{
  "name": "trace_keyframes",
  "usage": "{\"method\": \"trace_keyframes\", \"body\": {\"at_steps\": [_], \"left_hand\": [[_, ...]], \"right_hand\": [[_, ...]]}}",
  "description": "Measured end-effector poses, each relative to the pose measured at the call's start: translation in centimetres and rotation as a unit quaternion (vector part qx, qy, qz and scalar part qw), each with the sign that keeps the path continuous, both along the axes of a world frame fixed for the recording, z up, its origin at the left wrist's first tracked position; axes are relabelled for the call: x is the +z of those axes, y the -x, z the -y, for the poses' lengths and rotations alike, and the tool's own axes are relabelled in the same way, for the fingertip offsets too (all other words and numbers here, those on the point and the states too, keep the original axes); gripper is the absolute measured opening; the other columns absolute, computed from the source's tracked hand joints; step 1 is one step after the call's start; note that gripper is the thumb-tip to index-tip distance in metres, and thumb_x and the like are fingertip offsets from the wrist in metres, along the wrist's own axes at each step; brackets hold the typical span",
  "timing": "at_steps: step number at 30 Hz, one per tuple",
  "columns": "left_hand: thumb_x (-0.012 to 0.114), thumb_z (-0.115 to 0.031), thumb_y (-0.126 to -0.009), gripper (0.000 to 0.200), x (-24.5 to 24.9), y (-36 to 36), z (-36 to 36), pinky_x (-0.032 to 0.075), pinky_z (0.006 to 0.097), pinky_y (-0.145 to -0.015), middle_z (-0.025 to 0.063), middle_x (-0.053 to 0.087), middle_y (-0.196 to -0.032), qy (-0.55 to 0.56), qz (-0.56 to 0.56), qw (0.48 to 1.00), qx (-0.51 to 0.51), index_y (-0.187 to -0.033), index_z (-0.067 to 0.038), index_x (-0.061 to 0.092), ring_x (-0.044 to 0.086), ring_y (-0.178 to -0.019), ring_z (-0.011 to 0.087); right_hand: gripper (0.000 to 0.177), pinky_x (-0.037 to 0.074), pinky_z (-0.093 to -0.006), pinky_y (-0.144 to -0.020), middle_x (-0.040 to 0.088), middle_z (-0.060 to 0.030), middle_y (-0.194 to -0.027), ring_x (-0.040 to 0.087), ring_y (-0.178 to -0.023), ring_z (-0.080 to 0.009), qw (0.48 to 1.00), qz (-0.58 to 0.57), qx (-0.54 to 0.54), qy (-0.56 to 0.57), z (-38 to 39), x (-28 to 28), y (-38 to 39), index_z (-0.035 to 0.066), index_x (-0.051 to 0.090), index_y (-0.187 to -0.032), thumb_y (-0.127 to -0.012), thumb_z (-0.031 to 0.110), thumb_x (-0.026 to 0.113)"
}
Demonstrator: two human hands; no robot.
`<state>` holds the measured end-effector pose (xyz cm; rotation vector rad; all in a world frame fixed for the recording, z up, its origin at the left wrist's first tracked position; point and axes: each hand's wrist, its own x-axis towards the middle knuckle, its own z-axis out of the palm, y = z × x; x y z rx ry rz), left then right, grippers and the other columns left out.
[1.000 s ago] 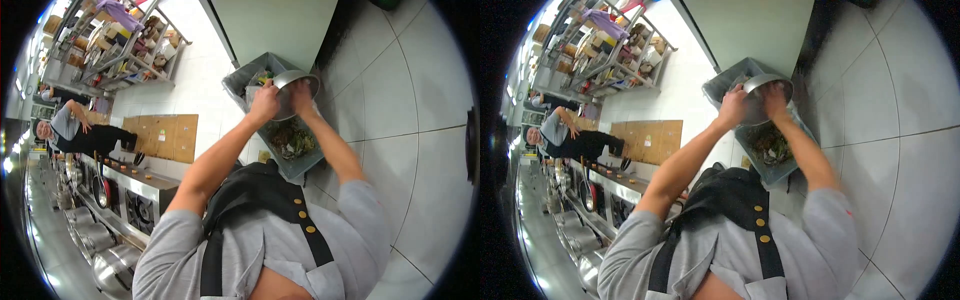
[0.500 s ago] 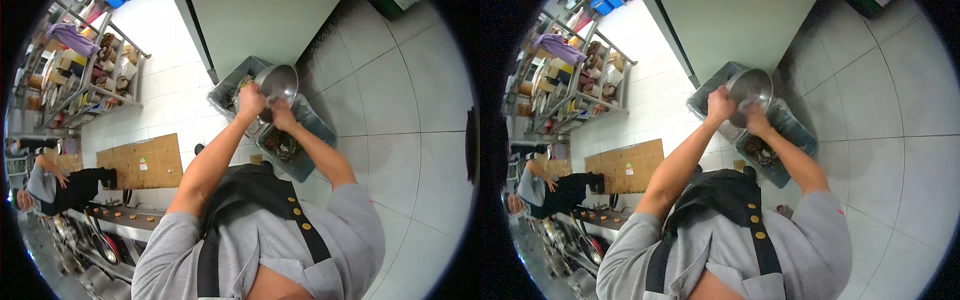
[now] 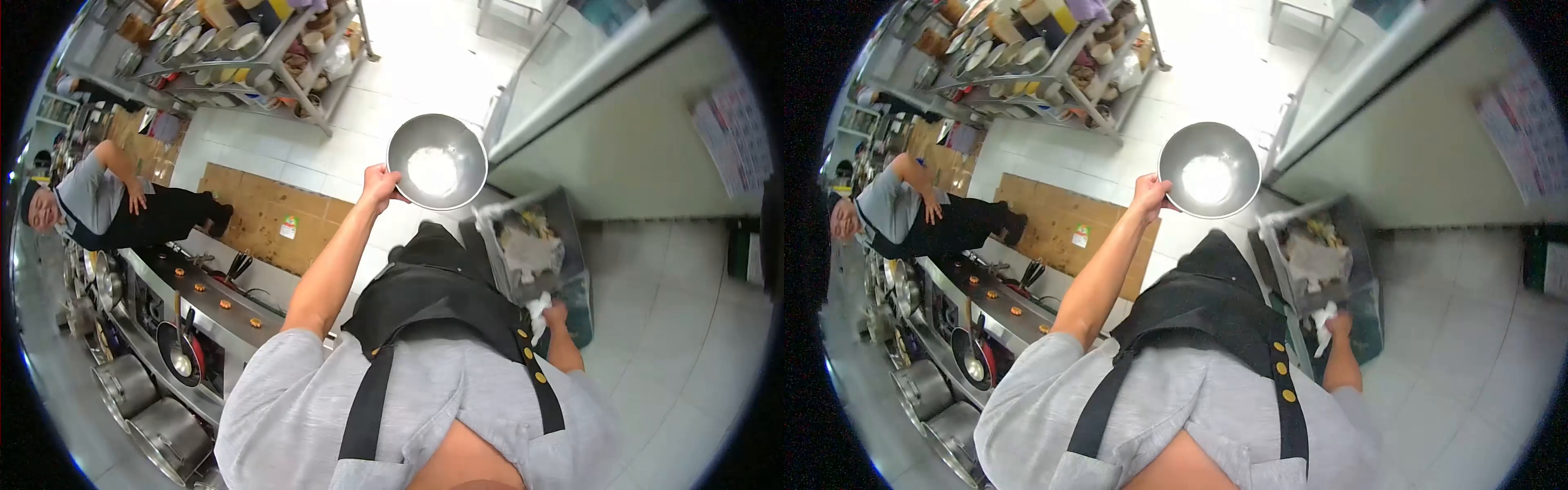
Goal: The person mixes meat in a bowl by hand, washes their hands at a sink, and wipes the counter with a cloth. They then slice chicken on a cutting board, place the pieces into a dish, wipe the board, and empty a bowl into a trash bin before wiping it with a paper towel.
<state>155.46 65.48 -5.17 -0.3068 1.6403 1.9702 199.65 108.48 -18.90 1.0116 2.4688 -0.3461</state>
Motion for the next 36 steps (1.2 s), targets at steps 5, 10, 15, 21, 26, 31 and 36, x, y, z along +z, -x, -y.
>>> {"method": "trace_keyframes", "body": {"at_steps": [5, 10, 15, 21, 26, 31, 36], "left_hand": [[0.052, 0.004, -0.077, 0.017, -0.4, 9.8, 0.4, 0.059, 0.0469, -0.054, 0.018, 0.065, -0.083, -0.074, -0.007, 0.995, 0.067, -0.091, 0.009, 0.059, 0.066, -0.068, 0.0311], [0.055, 0.005, -0.074, 0.014, 0.8, 23.5, -6.4, 0.058, 0.0518, -0.06, 0.0216, 0.062, -0.079, -0.099, 0.039, 0.993, 0.054, -0.084, 0.014, 0.055, 0.064, -0.065, 0.0358], [0.054, 0.007, -0.072, 0.016, 3.7, 37.7, -18.2, 0.058, 0.048, -0.048, 0.0193, 0.061, -0.08, -0.078, 0.025, 0.995, -0.058, -0.087, 0.012, 0.055, 0.064, -0.063, 0.0324], [0.05, 0.008, -0.074, 0.014, 6.3, 58.6, -27.3, 0.059, 0.0484, -0.051, 0.0238, 0.059, -0.08, -0.16, 0.028, 0.985, 0.052, -0.085, 0.015, 0.048, 0.064, -0.066, 0.0362], [0.049, 0.006, -0.073, 0.022, 10.7, 79.8, -28.9, 0.059, 0.0485, -0.055, 0.0231, 0.057, -0.092, -0.235, -0.086, 0.927, 0.279, -0.093, 0.014, 0.047, 0.064, -0.076, 0.0358], [0.05, 0.005, -0.07, 0.022, 14.7, 99.9, -21.8, 0.058, 0.0476, -0.05, 0.0209, 0.053, -0.094, -0.336, -0.181, 0.781, 0.495, -0.091, 0.009, 0.045, 0.062, -0.071, 0.0332], [0.047, 0.005, -0.069, 0.016, 17.0, 117.2, -6.4, 0.058, 0.0452, -0.048, 0.0203, 0.056, -0.091, -0.286, -0.249, 0.554, 0.741, -0.085, 0.009, 0.045, 0.061, -0.065, 0.0291]], "right_hand": [[0.012, 0.05, -0.041, -0.053, 0.062, -0.0071, -0.075, 0.06, -0.062, -0.0215, 0.853, 0.307, -0.156, 0.392, 2.4, -4.0, 9.3, 0.003, 0.064, -0.083, -0.074, 0.012, 0.063], [0.015, 0.05, -0.0399, -0.055, 0.062, -0.0074, -0.075, 0.06, -0.064, -0.0216, 0.885, 0.193, -0.133, 0.402, 4.0, -5.6, 27.1, 0.002, 0.064, -0.085, -0.073, 0.011, 0.064], [0.017, 0.049, -0.0388, -0.057, 0.062, -0.0078, -0.075, 0.06, -0.065, -0.0218, 0.912, 0.067, -0.073, 0.397, 2.6, -5.1, 47.8, 0.002, 0.063, -0.087, -0.073, 0.011, 0.065], [0.021, 0.049, -0.0374, -0.059, 0.062, -0.0082, -0.076, 0.06, -0.067, -0.022, 0.906, -0.044, -0.089, 0.412, 1.3, 1.2, 66.8, 0.001, 0.063, -0.09, -0.072, 0.01, 0.066], [0.024, 0.048, -0.0363, -0.06, 0.061, -0.0086, -0.076, 0.059, -0.069, -0.0221, 0.889, -0.115, -0.181, 0.403, -3.0, 3.1, 79.9, 0.0, 0.063, -0.092, -0.071, 0.01, 0.067], [0.035, 0.045, -0.0368, -0.085, 0.061, -0.0175, -0.103, 0.058, -0.094, -0.0286, 0.933, -0.316, -0.152, 0.086, -11.1, -0.1, 98.2, -0.003, 0.061, -0.101, -0.07, 0.012, 0.068], [0.036, 0.044, -0.0391, -0.087, 0.061, -0.0165, -0.106, 0.058, -0.095, -0.0289, 0.936, -0.298, -0.155, 0.101, -19.0, -2.7, 118.7, 0.0, 0.062, -0.101, -0.07, 0.016, 0.068]]}}
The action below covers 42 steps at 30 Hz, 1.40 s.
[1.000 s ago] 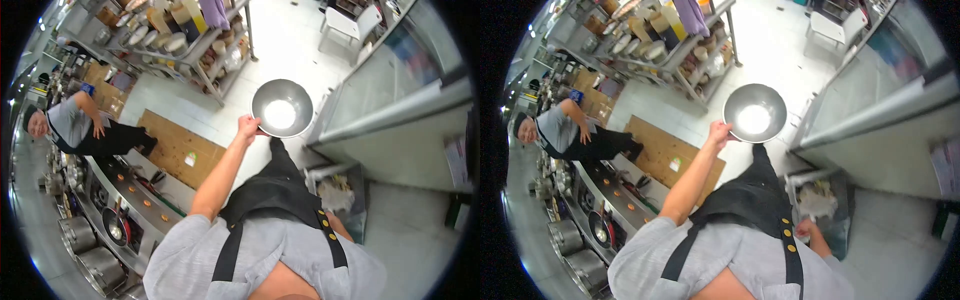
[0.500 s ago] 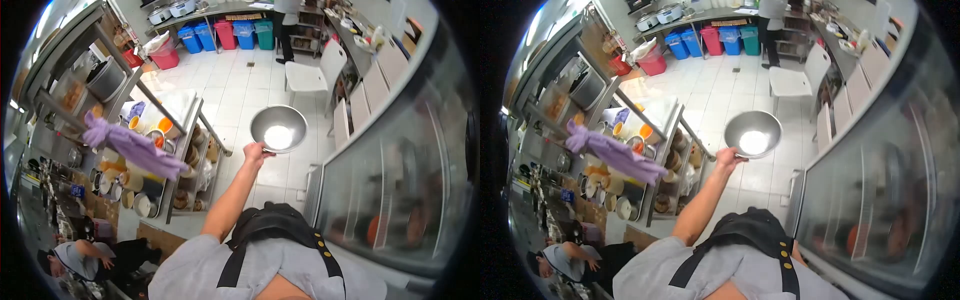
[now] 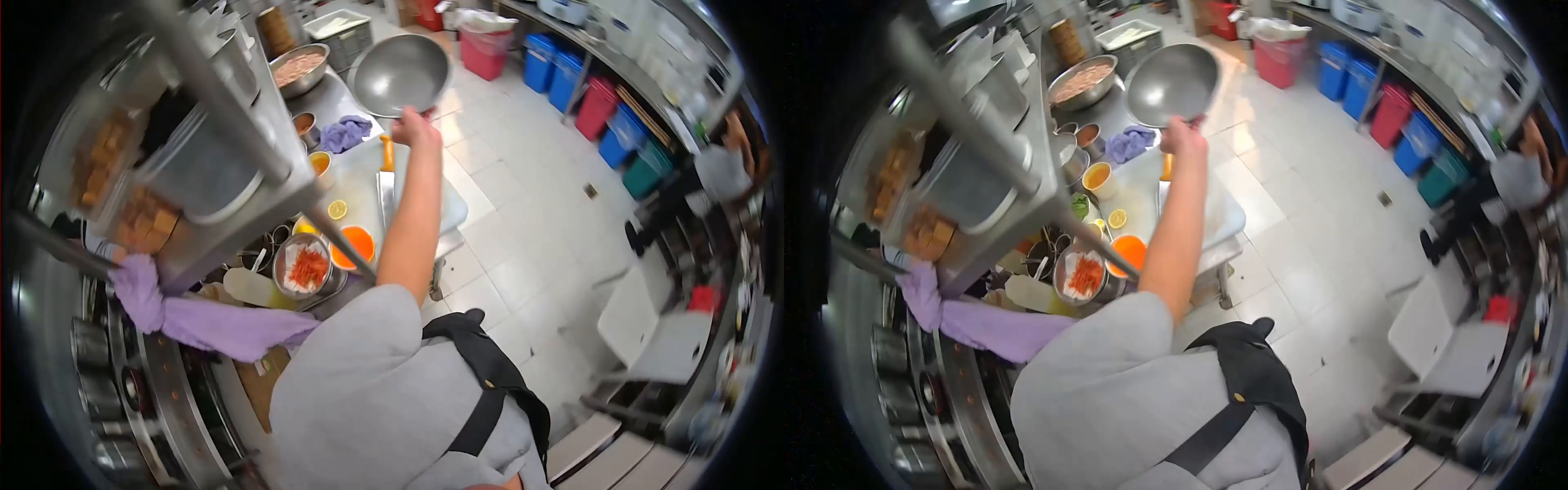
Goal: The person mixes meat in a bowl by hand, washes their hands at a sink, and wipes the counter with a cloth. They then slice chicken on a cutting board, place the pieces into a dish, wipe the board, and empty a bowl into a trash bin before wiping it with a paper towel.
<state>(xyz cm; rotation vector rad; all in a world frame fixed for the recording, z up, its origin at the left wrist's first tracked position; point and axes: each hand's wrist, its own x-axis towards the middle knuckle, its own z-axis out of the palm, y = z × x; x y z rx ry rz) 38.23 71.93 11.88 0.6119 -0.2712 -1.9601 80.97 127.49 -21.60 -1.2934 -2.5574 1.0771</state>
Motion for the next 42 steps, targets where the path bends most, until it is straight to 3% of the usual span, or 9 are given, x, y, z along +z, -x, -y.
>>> {"method": "trace_keyframes", "body": {"at_steps": [9, 15, 18, 19, 21, 25, 29, 34, 42], "left_hand": [[0.049, 0.004, -0.072, 0.02, -1.1, 0.6, 26.8, 0.061, 0.0396, -0.058, 0.0269, 0.054, -0.094, -0.048, 0.146, 0.903, 0.4, -0.088, 0.015, 0.043, 0.064, -0.074, 0.0341], [0.056, 0.0, -0.073, 0.011, -6.7, 5.0, 22.8, 0.053, 0.0371, -0.074, 0.0116, 0.054, -0.079, 0.039, 0.127, 0.879, 0.457, -0.08, 0.002, 0.048, 0.055, -0.074, 0.0222], [0.063, -0.006, -0.069, 0.02, -14.8, 10.0, 21.9, 0.048, 0.0377, -0.081, 0.0157, 0.057, -0.087, 0.123, 0.454, 0.805, 0.361, -0.086, -0.001, 0.055, 0.057, -0.087, 0.0255], [0.065, -0.008, -0.067, 0.024, -16.8, 11.3, 23.0, 0.046, 0.0377, -0.085, 0.0178, 0.059, -0.09, 0.145, 0.572, 0.741, 0.321, -0.089, -0.001, 0.058, 0.058, -0.092, 0.0282], [0.064, -0.008, -0.067, 0.028, -15.7, 11.7, 24.0, 0.045, 0.0385, -0.087, 0.0197, 0.06, -0.094, 0.184, 0.647, 0.695, 0.252, -0.093, -0.001, 0.059, 0.058, -0.095, 0.0308], [0.06, -0.012, -0.072, 0.035, -19.9, 11.1, 30.1, 0.044, 0.0359, -0.091, 0.0196, 0.061, -0.105, 0.174, 0.81, 0.557, 0.051, -0.106, -0.002, 0.059, 0.056, -0.104, 0.0333], [0.055, -0.019, -0.078, 0.044, -19.4, 18.5, 32.7, 0.031, 0.0476, -0.102, 0.0172, 0.041, -0.133, 0.112, 0.865, 0.481, -0.091, -0.12, -0.007, 0.053, 0.037, -0.125, 0.0372], [0.057, -0.026, -0.077, 0.063, -19.5, 23.4, 49.8, 0.015, 0.0574, -0.107, 0.0167, 0.019, -0.147, 0.017, 0.863, 0.503, -0.043, -0.133, -0.007, 0.038, 0.012, -0.135, 0.0457], [0.077, -0.027, -0.061, 0.072, -21.0, 18.8, 67.6, 0.038, 0.0498, -0.095, 0.0151, 0.042, -0.135, 0.207, 0.816, 0.536, 0.066, -0.124, -0.007, 0.047, 0.032, -0.13, 0.0292]], "right_hand": [[0.036, 0.046, -0.0397, -0.087, 0.062, -0.0134, -0.103, 0.059, -0.097, -0.0268, 0.97, 0.141, 0.175, 0.097, -6.1, -1.9, 33.1, 0.006, 0.063, -0.101, -0.07, 0.024, 0.067], [0.036, 0.047, -0.0401, -0.086, 0.064, -0.0114, -0.102, 0.059, -0.099, -0.0254, 0.872, 0.357, 0.334, 0.024, -14.0, -5.0, 54.0, 0.01, 0.064, -0.101, -0.07, 0.029, 0.066], [0.036, 0.047, -0.0403, -0.086, 0.064, -0.0104, -0.101, 0.059, -0.099, -0.0247, 0.463, 0.307, 0.734, -0.39, -23.5, -7.1, 74.6, 0.012, 0.065, -0.101, -0.07, 0.031, 0.066], [0.026, 0.044, -0.0376, -0.073, 0.061, -0.0084, -0.09, 0.056, -0.084, -0.0222, 0.749, 0.24, 0.565, -0.248, -19.3, -3.7, 84.8, 0.012, 0.063, -0.093, -0.073, 0.027, 0.063], [0.007, 0.038, -0.0323, -0.046, 0.054, -0.0045, -0.068, 0.049, -0.054, -0.0171, 0.899, -0.006, 0.435, 0.037, -9.7, 3.9, 101.6, 0.011, 0.059, -0.078, -0.078, 0.019, 0.058], [0.03, 0.033, -0.0223, -0.034, 0.051, 0.0008, -0.06, 0.044, -0.042, -0.0081, 0.839, -0.157, 0.465, 0.234, 13.3, 13.7, 122.5, 0.009, 0.058, -0.112, -0.083, 0.017, 0.059], [0.032, 0.044, -0.0244, -0.051, 0.06, -0.0031, -0.083, 0.055, -0.061, -0.0111, 0.763, -0.062, 0.592, 0.25, 40.9, 20.2, 119.3, 0.008, 0.055, -0.117, -0.086, 0.013, 0.056], [0.026, 0.047, -0.0268, -0.047, 0.061, -0.0057, -0.073, 0.059, -0.06, -0.0139, 0.542, 0.062, 0.833, 0.091, 56.3, 4.9, 117.8, 0.006, 0.057, -0.113, -0.088, 0.013, 0.051], [0.022, 0.046, -0.0257, -0.051, 0.063, -0.0065, -0.072, 0.06, -0.061, -0.0139, 0.624, 0.237, 0.739, 0.097, 59.7, 0.9, 112.7, 0.0, 0.064, -0.101, -0.081, 0.008, 0.057]]}}
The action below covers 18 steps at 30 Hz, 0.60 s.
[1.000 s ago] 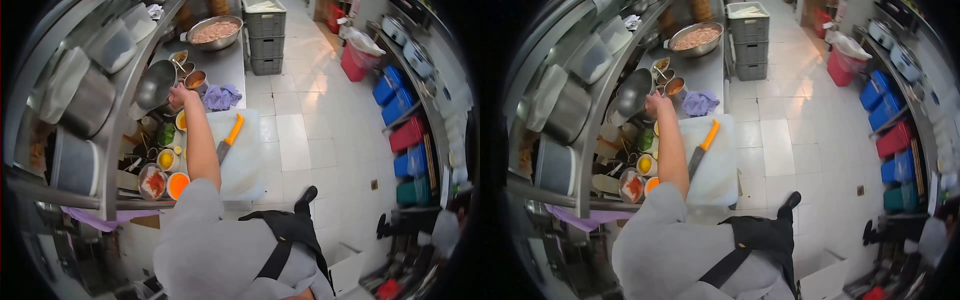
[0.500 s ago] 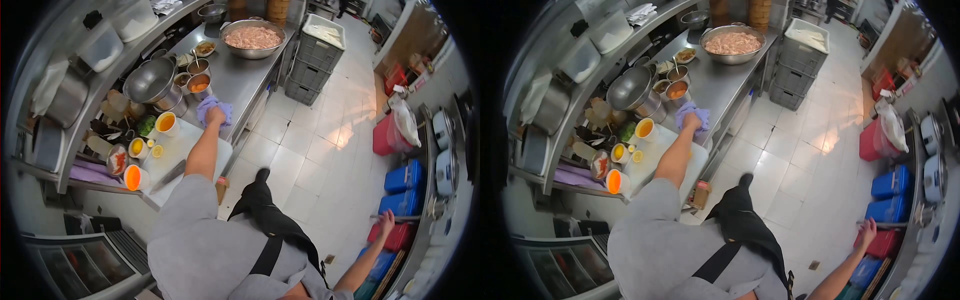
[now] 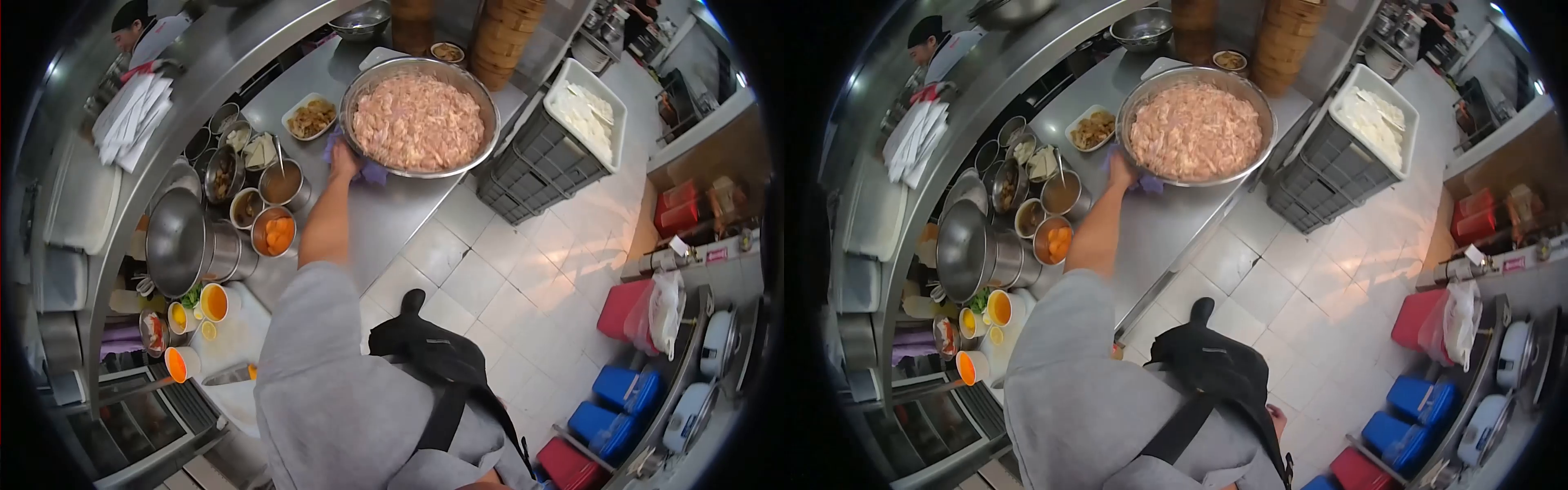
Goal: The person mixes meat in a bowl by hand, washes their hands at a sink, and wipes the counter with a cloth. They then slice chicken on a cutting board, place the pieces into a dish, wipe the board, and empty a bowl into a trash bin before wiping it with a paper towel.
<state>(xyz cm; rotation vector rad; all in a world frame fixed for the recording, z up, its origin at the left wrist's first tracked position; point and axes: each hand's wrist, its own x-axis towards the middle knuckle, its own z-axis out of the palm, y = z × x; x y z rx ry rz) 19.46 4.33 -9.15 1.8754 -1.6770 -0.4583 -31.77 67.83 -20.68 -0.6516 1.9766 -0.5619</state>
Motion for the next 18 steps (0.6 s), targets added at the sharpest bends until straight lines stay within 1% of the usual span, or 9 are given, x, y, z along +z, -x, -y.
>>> {"method": "trace_keyframes", "body": {"at_steps": [2, 4, 8, 9, 11, 13, 15, 16, 18], "left_hand": [[0.075, -0.027, -0.063, 0.068, -1.9, -0.7, 0.4, 0.035, 0.0498, -0.098, 0.0178, 0.045, -0.132, 0.005, -0.007, 1.0, -0.005, -0.123, -0.007, 0.049, 0.033, -0.129, 0.0302], [0.073, -0.025, -0.064, 0.068, -1.6, 0.8, -3.0, 0.031, 0.0526, -0.1, 0.0174, 0.04, -0.135, -0.162, 0.084, 0.981, 0.062, -0.124, -0.006, 0.047, 0.03, -0.13, 0.0333], [0.07, -0.019, -0.063, 0.069, -2.8, 15.9, -11.9, 0.027, 0.0559, -0.1, 0.016, 0.035, -0.138, -0.093, 0.213, 0.954, 0.19, -0.126, -0.002, 0.045, 0.028, -0.128, 0.039], [0.067, -0.012, -0.064, 0.061, -1.2, 20.3, -12.3, 0.028, 0.0552, -0.099, 0.0162, 0.041, -0.131, -0.063, 0.103, 0.984, 0.133, -0.121, -0.004, 0.05, 0.033, -0.124, 0.0383], [0.059, 0.001, -0.065, 0.052, -3.0, 28.0, -11.0, 0.037, 0.0453, -0.093, 0.0189, 0.043, -0.126, -0.002, -0.062, 0.995, -0.074, -0.116, -0.003, 0.052, 0.042, -0.115, 0.0375], [0.066, -0.004, -0.066, 0.065, 0.2, 35.9, -10.9, 0.036, 0.0387, -0.1, 0.0223, 0.038, -0.13, -0.049, -0.227, 0.956, -0.181, -0.127, -0.003, 0.044, 0.042, -0.118, 0.0391], [0.071, -0.018, -0.074, 0.077, 6.5, 37.8, -10.2, 0.027, 0.0389, -0.107, 0.0208, 0.015, -0.146, -0.067, -0.197, 0.951, -0.227, -0.139, -0.007, 0.03, 0.024, -0.132, 0.0404], [0.072, -0.02, -0.074, 0.077, 7.1, 36.9, -9.8, 0.025, 0.04, -0.108, 0.0221, 0.017, -0.145, -0.068, -0.167, 0.962, -0.204, -0.139, -0.007, 0.031, 0.021, -0.134, 0.0397], [0.071, -0.023, -0.076, 0.074, 7.3, 33.7, -10.5, 0.023, 0.041, -0.109, 0.0223, 0.02, -0.144, -0.132, -0.13, 0.972, -0.142, -0.138, -0.008, 0.033, 0.017, -0.135, 0.0383]], "right_hand": [[0.021, 0.047, -0.0259, -0.052, 0.063, -0.0062, -0.071, 0.059, -0.06, -0.014, 0.998, -0.016, 0.041, -0.053, 1.6, -0.5, 2.4, 0.0, 0.064, -0.099, -0.082, 0.009, 0.056], [0.02, 0.047, -0.0261, -0.053, 0.063, -0.0058, -0.071, 0.059, -0.06, -0.014, 0.993, -0.02, 0.092, -0.071, 4.9, -0.5, 4.8, 0.0, 0.064, -0.097, -0.082, 0.01, 0.056], [0.019, 0.047, -0.0265, -0.055, 0.063, -0.005, -0.069, 0.058, -0.059, -0.014, 0.983, 0.011, 0.169, 0.064, 20.4, -0.4, 8.7, 0.001, 0.065, -0.094, -0.083, 0.013, 0.054], [0.022, 0.048, -0.0272, -0.057, 0.064, -0.0046, -0.074, 0.058, -0.062, -0.0151, 0.981, 0.004, 0.19, -0.034, 28.3, 3.9, 7.4, 0.003, 0.065, -0.093, -0.087, 0.019, 0.051], [0.036, 0.051, -0.0346, -0.068, 0.059, -0.0075, -0.105, 0.057, -0.09, -0.0188, 0.949, 0.313, 0.019, 0.036, 40.5, 4.5, 5.2, 0.007, 0.053, -0.117, -0.09, 0.031, 0.05], [0.049, 0.051, -0.0409, -0.079, 0.052, -0.01, -0.123, 0.051, -0.109, -0.0217, 0.8, 0.596, -0.034, 0.06, 52.8, 8.6, 1.4, 0.009, 0.044, -0.13, -0.092, 0.039, 0.048], [0.036, 0.047, -0.034, -0.083, 0.055, -0.0087, -0.116, 0.054, -0.101, -0.0195, 0.877, 0.422, 0.064, 0.22, 64.3, 4.2, 2.4, 0.007, 0.053, -0.119, -0.09, 0.028, 0.053], [0.03, 0.047, -0.032, -0.082, 0.058, -0.0086, -0.11, 0.055, -0.097, -0.0176, 0.904, 0.288, 0.101, 0.299, 69.4, 3.9, 2.6, 0.008, 0.057, -0.114, -0.089, 0.024, 0.055], [0.042, 0.045, -0.0316, -0.083, 0.057, -0.0125, -0.109, 0.054, -0.096, -0.0187, 0.892, 0.071, 0.087, 0.439, 77.2, 12.8, 1.9, -0.002, 0.049, -0.118, -0.083, 0.016, 0.062]]}}
